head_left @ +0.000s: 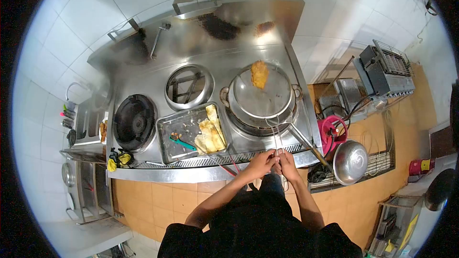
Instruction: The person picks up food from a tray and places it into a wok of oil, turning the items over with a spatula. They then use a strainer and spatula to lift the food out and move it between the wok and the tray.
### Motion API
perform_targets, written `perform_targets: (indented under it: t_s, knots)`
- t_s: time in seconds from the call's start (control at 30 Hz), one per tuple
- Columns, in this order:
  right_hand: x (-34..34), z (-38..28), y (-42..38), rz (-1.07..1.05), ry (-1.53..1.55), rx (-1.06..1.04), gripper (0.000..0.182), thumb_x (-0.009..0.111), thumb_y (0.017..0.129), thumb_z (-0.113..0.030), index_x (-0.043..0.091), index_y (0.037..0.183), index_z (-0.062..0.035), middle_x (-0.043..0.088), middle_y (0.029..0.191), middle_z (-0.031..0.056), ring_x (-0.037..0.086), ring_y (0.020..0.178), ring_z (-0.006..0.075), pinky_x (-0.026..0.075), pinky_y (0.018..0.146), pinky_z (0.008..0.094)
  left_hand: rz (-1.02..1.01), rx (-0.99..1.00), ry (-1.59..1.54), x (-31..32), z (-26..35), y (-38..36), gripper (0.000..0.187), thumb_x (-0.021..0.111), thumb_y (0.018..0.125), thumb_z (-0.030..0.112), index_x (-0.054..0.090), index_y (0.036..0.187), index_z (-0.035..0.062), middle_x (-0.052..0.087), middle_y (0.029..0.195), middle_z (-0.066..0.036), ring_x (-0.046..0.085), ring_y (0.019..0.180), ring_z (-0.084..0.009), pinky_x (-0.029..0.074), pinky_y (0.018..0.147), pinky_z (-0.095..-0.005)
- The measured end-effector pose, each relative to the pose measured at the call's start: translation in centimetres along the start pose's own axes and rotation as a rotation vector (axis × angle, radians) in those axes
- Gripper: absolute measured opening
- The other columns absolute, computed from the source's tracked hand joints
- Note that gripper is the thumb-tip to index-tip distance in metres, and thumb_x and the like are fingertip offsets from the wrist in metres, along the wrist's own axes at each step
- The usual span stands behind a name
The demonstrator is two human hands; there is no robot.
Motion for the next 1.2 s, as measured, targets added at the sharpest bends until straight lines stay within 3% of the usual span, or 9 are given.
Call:
perform_targets:
  t_s: [0.23, 0.4, 0.47, 0.57, 0.63, 0.87, 1.0, 1.17, 1.2]
  knots:
    - [-0.2, 2.6, 0.1, -0.012, 0.035, 0.027, 0.034, 0.037, 0.103, -0.035, 0.046, 0.082, -0.0095, 0.039, 0.053, -0.0005, 0.036, 0.04, 0.0097, 0.032, 0.039, 0.0254, -0.034, -0.031, 0.243, -0.1, -2.0, -0.1, 0.031, 0.057, 0.094, 0.029, 0.057, 0.113, 0.0045, 0.065, 0.084, -0.02, 0.066, 0.073, -0.0314, 0.05, 0.066, -0.0399]
    - [0.2, 2.1, 0.4, -0.024, 0.056, 0.018, 0.032, 0.038, 0.103, -0.031, 0.046, 0.081, -0.0095, 0.041, 0.054, 0.0001, 0.037, 0.042, 0.01, 0.031, 0.039, 0.0264, 0.047, 0.069, 0.138, -0.4, -1.4, -0.3, 0.03, 0.053, 0.095, 0.029, 0.058, 0.112, 0.0046, 0.065, 0.082, -0.02, 0.066, 0.073, -0.0326, 0.05, 0.066, -0.0393]
    - [1.3, 0.0, 0.4, -0.013, 0.077, 0.007, 0.028, 0.037, 0.103, -0.028, 0.045, 0.085, -0.0081, 0.041, 0.057, -0.0002, 0.037, 0.043, 0.0097, 0.031, 0.04, 0.0259, -0.028, -0.056, 0.049, -2.1, 2.4, -0.9, 0.028, 0.053, 0.095, 0.026, 0.058, 0.112, 0.0037, 0.066, 0.081, -0.02, 0.066, 0.071, -0.0328, 0.05, 0.066, -0.0409]
    - [1.9, -1.1, -0.5, 0.02, 0.017, -0.02, 0.033, 0.038, 0.103, -0.034, 0.046, 0.082, -0.009, 0.037, 0.052, 0.0, 0.035, 0.04, 0.0102, 0.032, 0.04, 0.0256, 0.01, 0.081, 0.179, -2.0, 1.5, -0.9, 0.028, 0.054, 0.094, 0.026, 0.058, 0.11, 0.0031, 0.067, 0.082, -0.018, 0.066, 0.071, -0.0309, 0.05, 0.066, -0.0402]
    - [2.1, -0.7, -0.8, -0.024, 0.026, -0.069, 0.036, 0.037, 0.103, -0.037, 0.045, 0.082, -0.0092, 0.037, 0.052, -0.0003, 0.035, 0.04, 0.0098, 0.032, 0.04, 0.025, 0.055, 0.181, 0.151, -2.4, 3.0, -1.8, 0.027, 0.056, 0.092, 0.02, 0.057, 0.113, 0.0025, 0.064, 0.079, -0.022, 0.064, 0.073, -0.0397, 0.049, 0.066, -0.0418]
    - [1.0, 3.5, 2.2, 0.004, -0.057, -0.1, 0.033, 0.039, 0.103, -0.035, 0.045, 0.082, -0.0099, 0.037, 0.052, -0.0005, 0.035, 0.04, 0.01, 0.032, 0.04, 0.0262, 0.015, -0.015, 0.04, -1.9, -3.0, -0.4, 0.026, 0.056, 0.092, 0.02, 0.058, 0.111, 0.0023, 0.066, 0.082, -0.021, 0.065, 0.076, -0.0377, 0.049, 0.068, -0.0419]
    - [2.2, 3.0, 1.9, -0.005, 0.074, 0.001, 0.033, 0.039, 0.103, -0.035, 0.044, 0.083, -0.0092, 0.036, 0.052, -0.0007, 0.036, 0.04, 0.0101, 0.03, 0.039, 0.026, 0.071, 0.023, 0.175, -3.1, -1.2, -1.0, 0.025, 0.058, 0.091, 0.02, 0.06, 0.109, 0.0038, 0.066, 0.083, -0.021, 0.066, 0.076, -0.0362, 0.05, 0.069, -0.0416]
    - [2.1, 2.8, -0.5, -0.038, 0.037, -0.006, 0.033, 0.039, 0.102, -0.036, 0.046, 0.085, -0.009, 0.036, 0.052, -0.0002, 0.036, 0.04, 0.0102, 0.03, 0.039, 0.0256, 0.082, 0.136, 0.142, -1.3, -1.9, -2.2, 0.024, 0.056, 0.093, 0.023, 0.059, 0.105, 0.0019, 0.066, 0.079, -0.017, 0.065, 0.064, -0.0263, 0.05, 0.063, -0.0375]
    - [1.8, 2.9, -1.2, -0.021, 0.048, 0.034, 0.033, 0.039, 0.102, -0.036, 0.046, 0.086, -0.0088, 0.037, 0.052, 0.0, 0.036, 0.04, 0.0103, 0.031, 0.039, 0.0254, -0.053, -0.036, 0.026, -0.5, -1.9, -2.5, 0.024, 0.055, 0.094, 0.024, 0.06, 0.106, 0.0029, 0.066, 0.08, -0.016, 0.064, 0.064, -0.0227, 0.05, 0.062, -0.0354]
Point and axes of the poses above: each hand's wrist, its own y-axis towards the middle knuckle, its own x-axis out of the palm, z = x × y, the point moved 6 cm from there along y, towards the middle knuckle
